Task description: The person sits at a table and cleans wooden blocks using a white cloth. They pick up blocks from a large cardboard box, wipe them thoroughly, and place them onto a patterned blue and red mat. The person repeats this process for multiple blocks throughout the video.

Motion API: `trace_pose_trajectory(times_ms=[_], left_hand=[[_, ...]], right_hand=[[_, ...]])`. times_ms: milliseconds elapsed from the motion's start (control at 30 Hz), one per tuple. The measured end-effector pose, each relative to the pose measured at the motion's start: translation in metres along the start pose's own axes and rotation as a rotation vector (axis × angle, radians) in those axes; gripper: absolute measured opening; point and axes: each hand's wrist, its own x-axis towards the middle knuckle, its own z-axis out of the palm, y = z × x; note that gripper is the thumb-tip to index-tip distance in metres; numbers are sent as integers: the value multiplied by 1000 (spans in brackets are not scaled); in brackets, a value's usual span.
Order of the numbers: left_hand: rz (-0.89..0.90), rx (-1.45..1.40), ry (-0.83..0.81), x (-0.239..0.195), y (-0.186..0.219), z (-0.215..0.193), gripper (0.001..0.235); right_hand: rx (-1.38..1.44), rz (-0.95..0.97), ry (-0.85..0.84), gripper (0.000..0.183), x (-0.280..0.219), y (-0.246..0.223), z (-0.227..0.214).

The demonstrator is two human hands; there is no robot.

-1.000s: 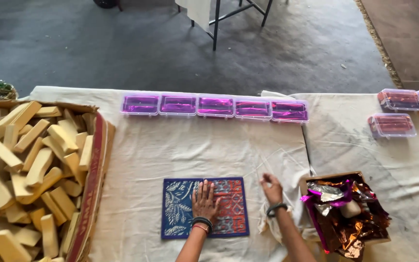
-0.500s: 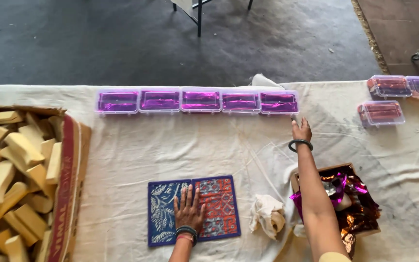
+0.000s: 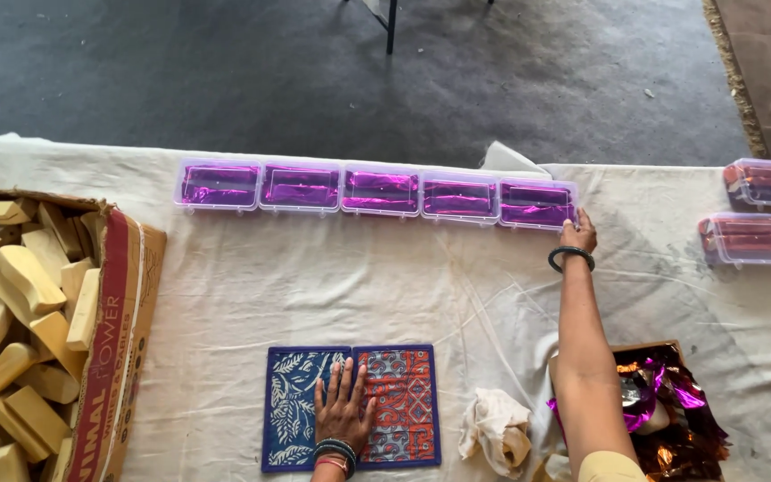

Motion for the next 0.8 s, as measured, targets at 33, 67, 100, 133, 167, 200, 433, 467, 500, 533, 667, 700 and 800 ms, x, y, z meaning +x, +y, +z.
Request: trace_pose_trajectory(times_ms=[33,67,100,133,167,200,433,467,500,533,667,700,800], left_hand=[[-7,0,-3,-1,0,1,66],[-5,1,-2,0,0,1,66],[-3,2,-1,0,0,2,66],[-6,2,-4,0,0,1,66],[-9,3,-9,-1,0,1,67],[-9,5,-15,0,1,0,67],[-9,10,-23,0,1,1,67],[-9,10,-23,0,1,1,67],[-10,9,-23,0,1,1,67],[-10,11,-25,-1,1,0,67],[-18,0,-40,0,0,0,67],[-21,-4,-46,-1,0,0,67],[-24,-5,-52,-1,1,-1,67]], right_hand=[[-4,0,-7,53,-3,-3,-1],[-63,-37,12,55,-6,-7,-3],[-121,-75,31,57,-9,-10,-5],[-124,-74,28,57,-12,-14,-6],[-130,-59,24,58,-15,-18,-7],[-133,-44,20,59,-19,-22,-8],[-138,9,-12,62,-20,-12,1],[-173,-56,11,61,-12,3,6],[-207,-121,33,60,-5,19,12],[-207,-118,32,60,-12,7,11],[-112,-22,-1,62,-30,-27,8],[-90,29,-38,65,-32,-31,8],[-199,-63,-69,70,-42,-37,5]])
